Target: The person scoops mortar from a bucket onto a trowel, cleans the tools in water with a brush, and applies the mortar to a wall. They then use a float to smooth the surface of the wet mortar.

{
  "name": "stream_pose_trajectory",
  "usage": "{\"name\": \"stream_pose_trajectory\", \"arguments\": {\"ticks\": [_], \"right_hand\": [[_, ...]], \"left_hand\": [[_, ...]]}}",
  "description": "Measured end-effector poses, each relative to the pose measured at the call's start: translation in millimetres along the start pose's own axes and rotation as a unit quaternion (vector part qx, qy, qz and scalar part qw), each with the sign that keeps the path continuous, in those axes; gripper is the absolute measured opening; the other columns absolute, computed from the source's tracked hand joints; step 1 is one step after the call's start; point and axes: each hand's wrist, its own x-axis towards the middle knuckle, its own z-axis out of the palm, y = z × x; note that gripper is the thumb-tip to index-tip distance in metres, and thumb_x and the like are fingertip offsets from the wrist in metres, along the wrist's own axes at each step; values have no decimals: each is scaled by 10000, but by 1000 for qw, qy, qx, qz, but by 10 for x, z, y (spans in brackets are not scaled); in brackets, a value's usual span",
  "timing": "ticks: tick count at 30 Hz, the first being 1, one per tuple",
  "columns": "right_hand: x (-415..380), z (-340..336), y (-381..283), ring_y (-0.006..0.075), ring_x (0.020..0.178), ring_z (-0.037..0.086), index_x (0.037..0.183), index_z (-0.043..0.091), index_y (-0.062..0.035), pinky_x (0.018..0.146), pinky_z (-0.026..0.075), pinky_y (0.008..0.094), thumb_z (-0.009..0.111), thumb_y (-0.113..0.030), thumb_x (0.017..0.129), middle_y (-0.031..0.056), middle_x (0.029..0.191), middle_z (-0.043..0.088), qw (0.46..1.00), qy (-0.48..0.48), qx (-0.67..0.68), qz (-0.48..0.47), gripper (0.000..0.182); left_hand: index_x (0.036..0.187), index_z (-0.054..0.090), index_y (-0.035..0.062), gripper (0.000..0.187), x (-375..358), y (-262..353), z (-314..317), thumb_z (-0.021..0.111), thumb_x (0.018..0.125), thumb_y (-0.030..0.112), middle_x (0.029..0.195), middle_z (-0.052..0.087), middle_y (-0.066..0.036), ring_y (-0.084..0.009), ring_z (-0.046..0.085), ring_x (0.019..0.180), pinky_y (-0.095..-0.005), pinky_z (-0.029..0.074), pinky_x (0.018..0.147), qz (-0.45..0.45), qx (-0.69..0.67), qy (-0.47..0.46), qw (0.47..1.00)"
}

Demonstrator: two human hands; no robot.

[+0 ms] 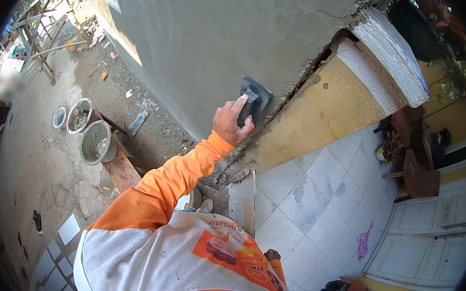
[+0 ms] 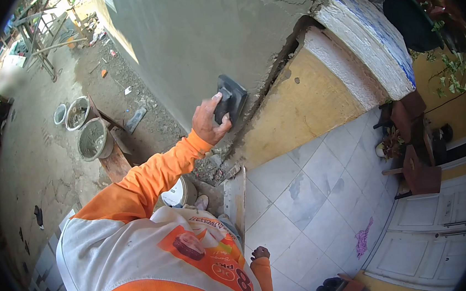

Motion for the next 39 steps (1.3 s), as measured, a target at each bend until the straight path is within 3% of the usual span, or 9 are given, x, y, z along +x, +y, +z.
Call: {"name": "stream_pose_trajectory", "arguments": {"ticks": [5, 7, 11, 14, 17, 24, 29, 37, 39], "right_hand": [[-285, 72, -229, 237, 696, 608, 1096, 528, -105, 503, 480, 411, 518, -189, 867, 108, 882, 598, 991, 21, 126, 46, 245], [-881, 104, -536, 250, 857, 610, 1156, 537, -88, 662, 513, 429, 523, -255, 878, 111, 981, 611, 990, -70, -120, 8, 325], [-1048, 62, -534, 252, 925, 595, 1187, 533, -75, 737, 503, 431, 517, -290, 884, 113, 1019, 611, 900, -298, -316, -35, 372], [-1251, 85, -849, 253, 976, 584, 1210, 530, -64, 794, 495, 433, 513, -315, 889, 114, 1049, 611, 852, -426, -303, 3, 408], [-1628, 236, -1401, 250, 1137, 510, 1263, 514, -17, 937, 435, 422, 498, -413, 900, 128, 1176, 576, 894, -425, -136, -37, 537], [-2359, 1058, -1910, 275, 1223, 462, 1376, 380, -25, 1013, 387, 441, 620, -370, 841, 126, 1335, 477, 750, -611, 229, -108, 681], [-2646, 1229, -1979, 275, 1244, 453, 1360, 391, -31, 1036, 372, 433, 687, -297, 791, 104, 1344, 474, 679, -656, 315, -98, 694], [-2460, 1276, -2623, 186, 1030, 569, 1224, 475, -19, 929, 444, 360, 685, -106, 782, 67, 1122, 597, 715, -511, 368, -304, 497], [-2253, 1422, -2896, 162, 966, 590, 1167, 502, -12, 884, 468, 334, 675, -63, 787, 60, 1061, 616, 725, -423, 412, -355, 421]], "left_hand": [[1347, 370, 33, 624, -1378, -191, -520, 637, 784, 47, 852, 536, -22, -99, 489, 668, -236, 421, 580, -359, -188, -35, 913], [1351, 357, 35, 626, -1929, -83, -869, 635, 789, 40, 843, 526, 0, -71, 480, 662, -209, 421, 578, -471, -196, -64, 858], [1270, 424, 78, 502, -2544, 282, -1424, 641, 821, 137, 801, 525, 16, -72, 524, 655, -223, 494, 581, -735, -284, -165, 593], [1249, 462, 61, 462, -3050, 441, -1671, 638, 859, 237, 1039, 632, -79, -173, 654, 852, -311, 558, 697, -711, -559, -117, 410], [1314, 433, 42, 511, -2678, 911, -1833, 589, 885, 273, 1181, 606, -139, -240, 644, 993, -392, 537, 834, -697, -652, -61, 292], [1300, 468, -19, 552, -2686, 1468, -2092, 561, 875, 321, 1224, 585, -179, -284, 608, 1070, -433, 482, 912, -625, -765, -72, 136], [1318, 441, -21, 462, -2474, 1410, -2314, 502, 906, 180, 1224, 578, -192, -278, 622, 1050, -417, 500, 908, -599, -790, -86, 95], [1286, 468, 27, 415, -2692, 510, -2028, 472, 954, 277, 1210, 597, -140, -218, 618, 1046, -411, 488, 913, -631, -702, -292, 153], [1175, 516, 84, 269, -2657, -19, -2115, 482, 958, 238, 1121, 633, -85, -166, 631, 981, -338, 531, 796, -688, -372, -411, 469]]}}
